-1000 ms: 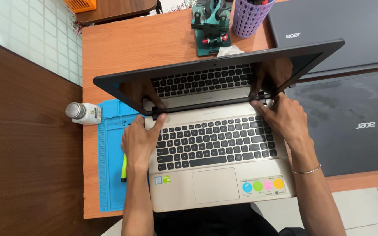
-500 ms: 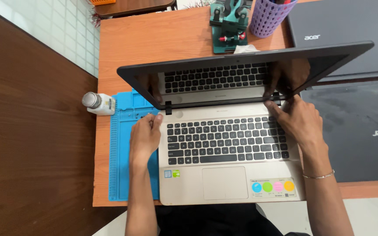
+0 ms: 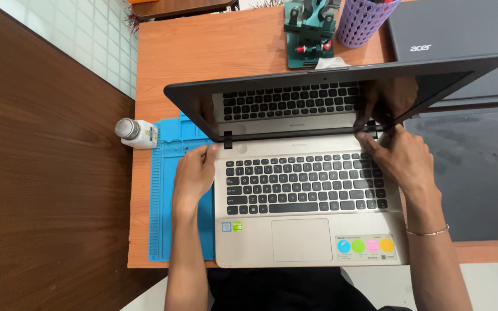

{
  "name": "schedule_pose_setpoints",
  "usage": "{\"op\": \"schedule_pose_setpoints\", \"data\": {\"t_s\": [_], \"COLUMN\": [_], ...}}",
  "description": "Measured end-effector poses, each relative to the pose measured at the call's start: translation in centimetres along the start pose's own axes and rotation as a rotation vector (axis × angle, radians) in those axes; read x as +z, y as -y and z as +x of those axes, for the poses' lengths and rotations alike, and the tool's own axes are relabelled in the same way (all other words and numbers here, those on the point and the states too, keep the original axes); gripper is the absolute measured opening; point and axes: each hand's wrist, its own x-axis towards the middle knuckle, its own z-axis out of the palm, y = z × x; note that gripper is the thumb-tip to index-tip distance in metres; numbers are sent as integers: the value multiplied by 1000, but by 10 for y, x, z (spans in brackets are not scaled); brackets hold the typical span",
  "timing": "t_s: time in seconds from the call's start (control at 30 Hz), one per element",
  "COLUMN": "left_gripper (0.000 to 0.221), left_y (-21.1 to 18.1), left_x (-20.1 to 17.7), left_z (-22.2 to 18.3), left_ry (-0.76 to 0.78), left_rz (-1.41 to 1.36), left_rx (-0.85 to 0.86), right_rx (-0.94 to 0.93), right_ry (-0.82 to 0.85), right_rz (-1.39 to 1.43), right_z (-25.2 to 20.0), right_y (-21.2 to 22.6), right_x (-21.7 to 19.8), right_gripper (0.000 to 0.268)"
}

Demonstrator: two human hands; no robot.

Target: The person works on the internal components of an open laptop using a screwdriver. They handle a circuit board, a cooling fan, and various small screws before placing the keyboard assembly back onto the base and testing the keys.

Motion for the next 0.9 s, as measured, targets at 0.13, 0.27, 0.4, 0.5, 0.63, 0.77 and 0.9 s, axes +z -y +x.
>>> {"op": "schedule_pose_setpoints", "data": {"t_s": [0.13, 0.27, 0.4, 0.5, 0.63, 0.77, 0.9], "left_gripper": [45, 40, 42, 39, 35, 34, 34], "left_y": [-2, -8, -15, -12, -7, -8, -9], "left_x": [-1, 2, -1, -7, -4, 0, -1], "left_z": [6, 2, -8, -20, -38, -38, -38], "left_ry": [-5, -89, -51, 1, -12, -31, -31], "left_rz": [15, 44, 48, 66, 62, 43, -2], "left_rx": [12, 34, -77, -91, -58, -73, -57], "right_rx": [2, 4, -11, -15, -32, -30, -37], "right_ry": [7, -7, -22, -32, -40, -45, -51], "right_rz": [-10, -6, -19, -19, -8, -19, -28], "right_z": [-1, 0, 0, 2, 3, 4, 6], "right_y": [1, 1, -3, -5, -8, -9, -10], "right_x": [-1, 0, 3, 5, 9, 11, 11], "right_gripper": [74, 75, 75, 76, 76, 78, 78]}}
